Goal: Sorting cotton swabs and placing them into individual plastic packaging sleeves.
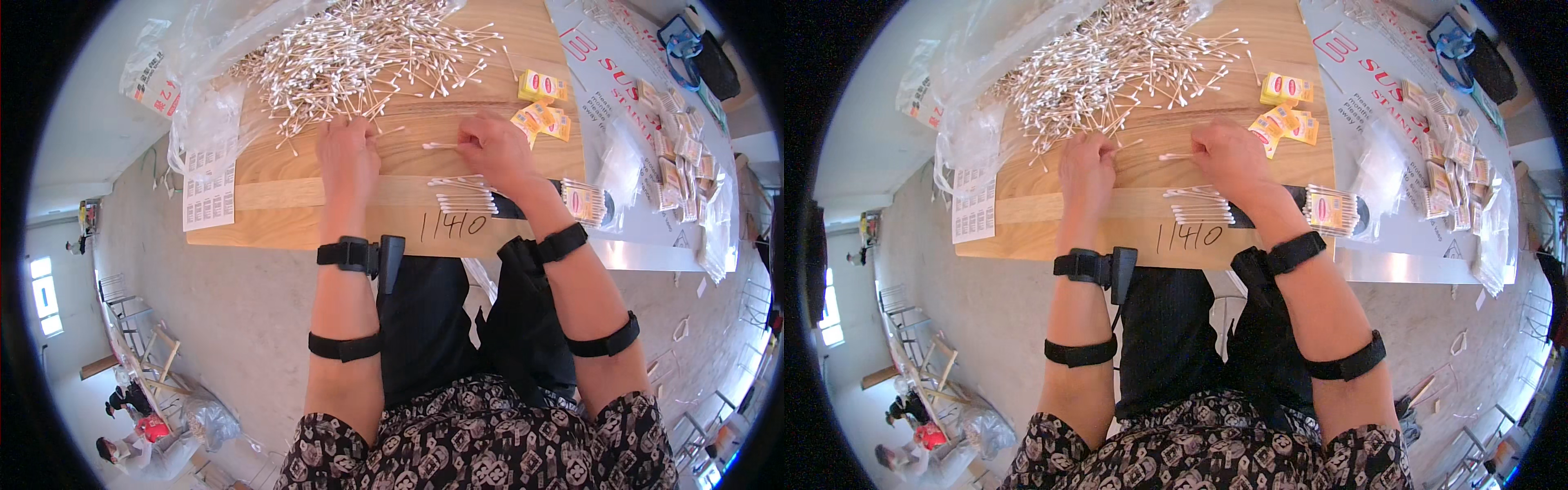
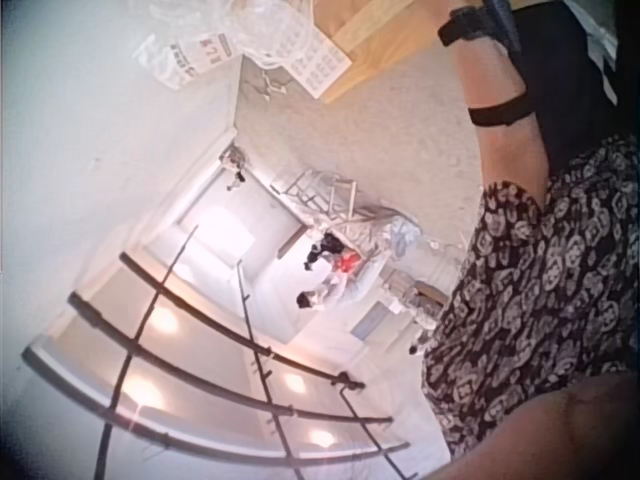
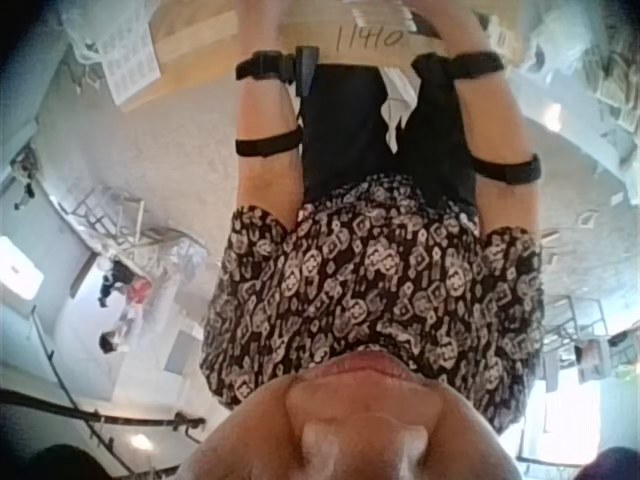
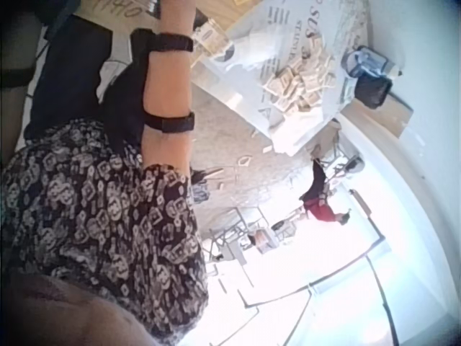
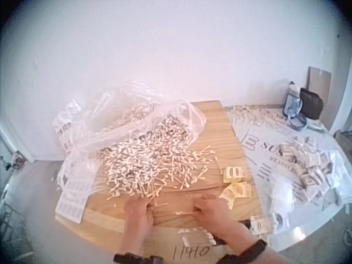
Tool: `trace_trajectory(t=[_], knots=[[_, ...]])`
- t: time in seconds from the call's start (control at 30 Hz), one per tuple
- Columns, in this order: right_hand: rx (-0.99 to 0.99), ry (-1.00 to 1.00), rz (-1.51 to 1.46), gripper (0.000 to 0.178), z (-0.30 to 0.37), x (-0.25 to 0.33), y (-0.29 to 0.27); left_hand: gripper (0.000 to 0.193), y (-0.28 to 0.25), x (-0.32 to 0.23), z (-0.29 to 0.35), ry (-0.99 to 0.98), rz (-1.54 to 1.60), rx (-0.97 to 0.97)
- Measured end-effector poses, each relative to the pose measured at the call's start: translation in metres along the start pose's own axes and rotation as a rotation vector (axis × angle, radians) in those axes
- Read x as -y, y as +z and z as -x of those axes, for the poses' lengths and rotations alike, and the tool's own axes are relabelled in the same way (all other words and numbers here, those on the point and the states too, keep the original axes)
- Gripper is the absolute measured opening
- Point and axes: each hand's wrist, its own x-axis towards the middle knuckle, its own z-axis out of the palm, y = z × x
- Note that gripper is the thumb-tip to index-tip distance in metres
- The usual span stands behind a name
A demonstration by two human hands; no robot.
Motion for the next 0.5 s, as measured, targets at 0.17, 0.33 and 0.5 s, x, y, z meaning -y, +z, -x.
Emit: trace_trajectory(t=[0.17, 0.33, 0.5], knots=[[0.182, -0.018, -0.081, 0.007, 0.02, -0.001, -0.019, 0.026, 0.014, -0.038, 0.014, 0.17, 0.195, -0.023], [-0.093, 0.083, -0.234, 0.007, 0.043, -0.01, -0.025, 0.061, 0.023, -0.101, 0.071, 0.182, 0.05, 0.219], [-0.4, 0.327, -0.525, 0.008, 0.075, 0.009, -0.016, 0.077, 0.035, -0.095, 0.067, 0.168, -0.029, 0.262]])
